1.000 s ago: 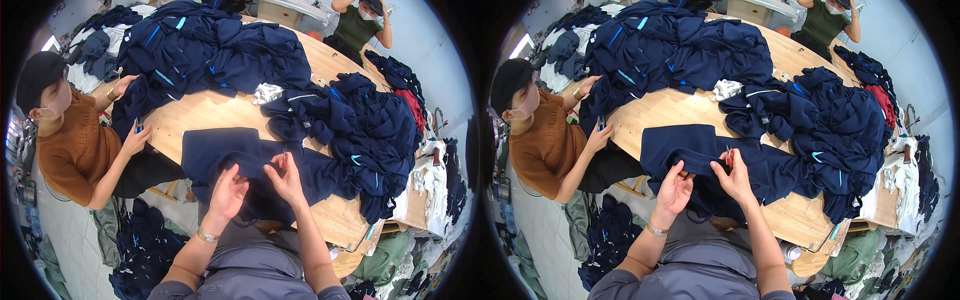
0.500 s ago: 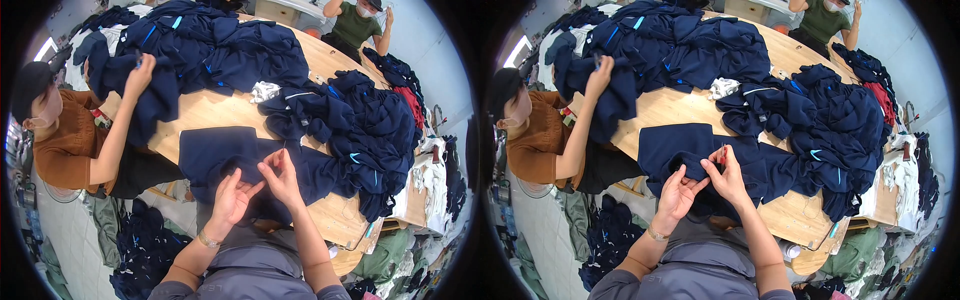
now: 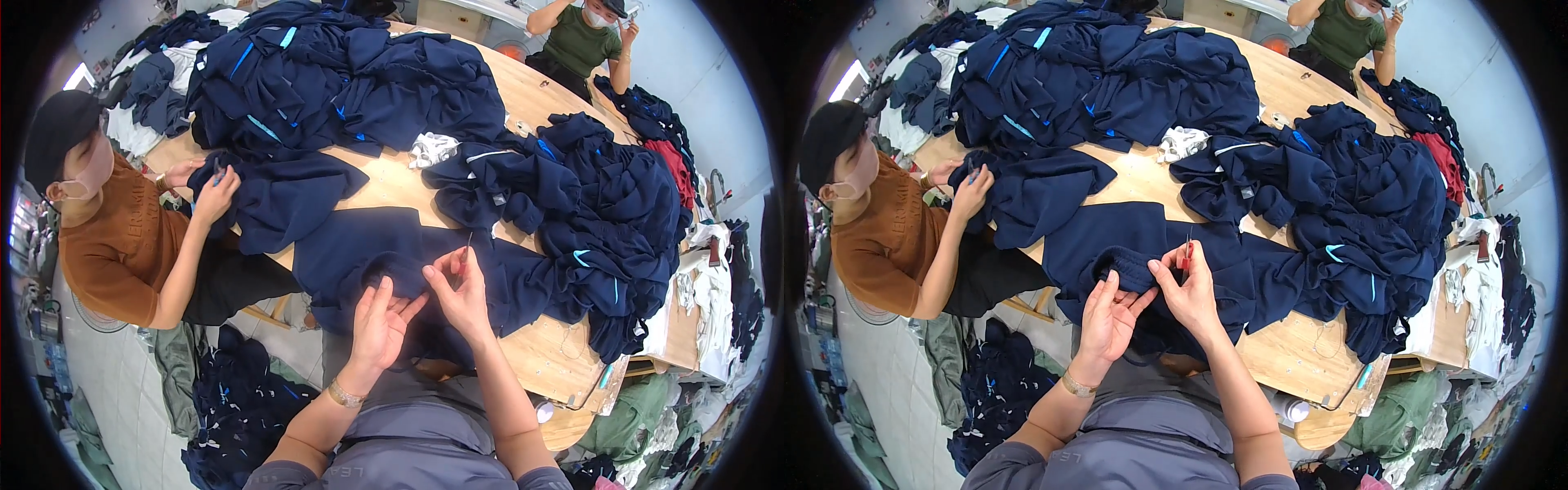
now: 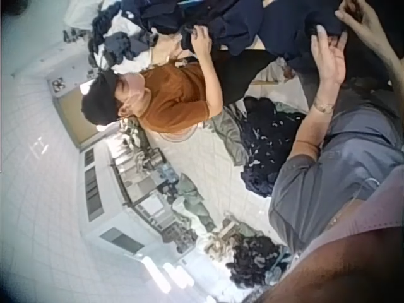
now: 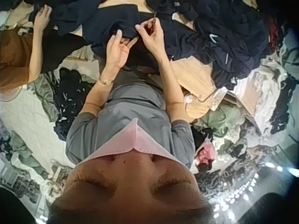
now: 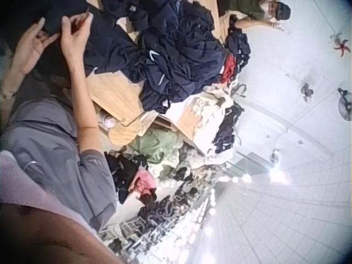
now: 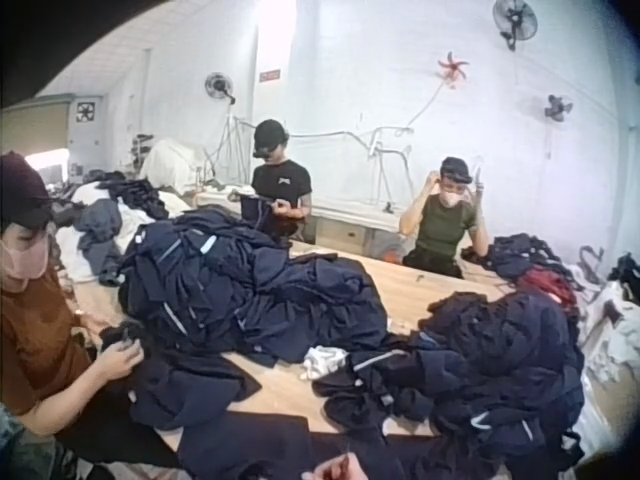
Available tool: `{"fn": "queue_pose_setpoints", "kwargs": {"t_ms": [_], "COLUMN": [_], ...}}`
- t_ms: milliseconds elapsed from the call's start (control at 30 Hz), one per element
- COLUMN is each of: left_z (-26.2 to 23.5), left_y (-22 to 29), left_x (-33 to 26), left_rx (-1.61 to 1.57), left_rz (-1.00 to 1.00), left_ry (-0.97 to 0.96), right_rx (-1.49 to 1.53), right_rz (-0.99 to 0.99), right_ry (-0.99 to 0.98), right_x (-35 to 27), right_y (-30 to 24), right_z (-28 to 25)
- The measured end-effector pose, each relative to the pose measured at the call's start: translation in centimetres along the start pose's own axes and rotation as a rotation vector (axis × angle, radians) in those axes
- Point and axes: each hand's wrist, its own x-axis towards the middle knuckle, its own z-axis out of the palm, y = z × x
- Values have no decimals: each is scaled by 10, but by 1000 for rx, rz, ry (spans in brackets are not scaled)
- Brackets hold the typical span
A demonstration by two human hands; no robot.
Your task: The recorder is trimming excess threads from blue garments using thread snips in a factory setting.
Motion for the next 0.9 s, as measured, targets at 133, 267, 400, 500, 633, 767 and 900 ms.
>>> {"fn": "queue_pose_setpoints", "kwargs": {"t_ms": [133,267,400,500,633,767,900], "left_z": [2,-4,3,5,-1,6,7], "left_y": [-2,-4,2,5,4,5,3], "left_x": [-1,-2,-2,-2,-2,-3,-4], "left_rx": [49,162,129,47,-39,9,111], "left_rz": [32,52,8,-91,-146,-135,-70], "left_ry": [-15,-19,-30,48,66,38,21], "right_rx": [13,70,165,285,351,234,197], "right_rz": [27,37,72,140,147,89,77], "right_ry": [5,37,23,14,2,8,7], "right_x": [0,-1,-2,-3,-5,-6,-6], "right_y": [0,-10,-9,-17,-19,-17,-16], "right_z": [-1,0,-4,-4,-2,-2,-2]}}
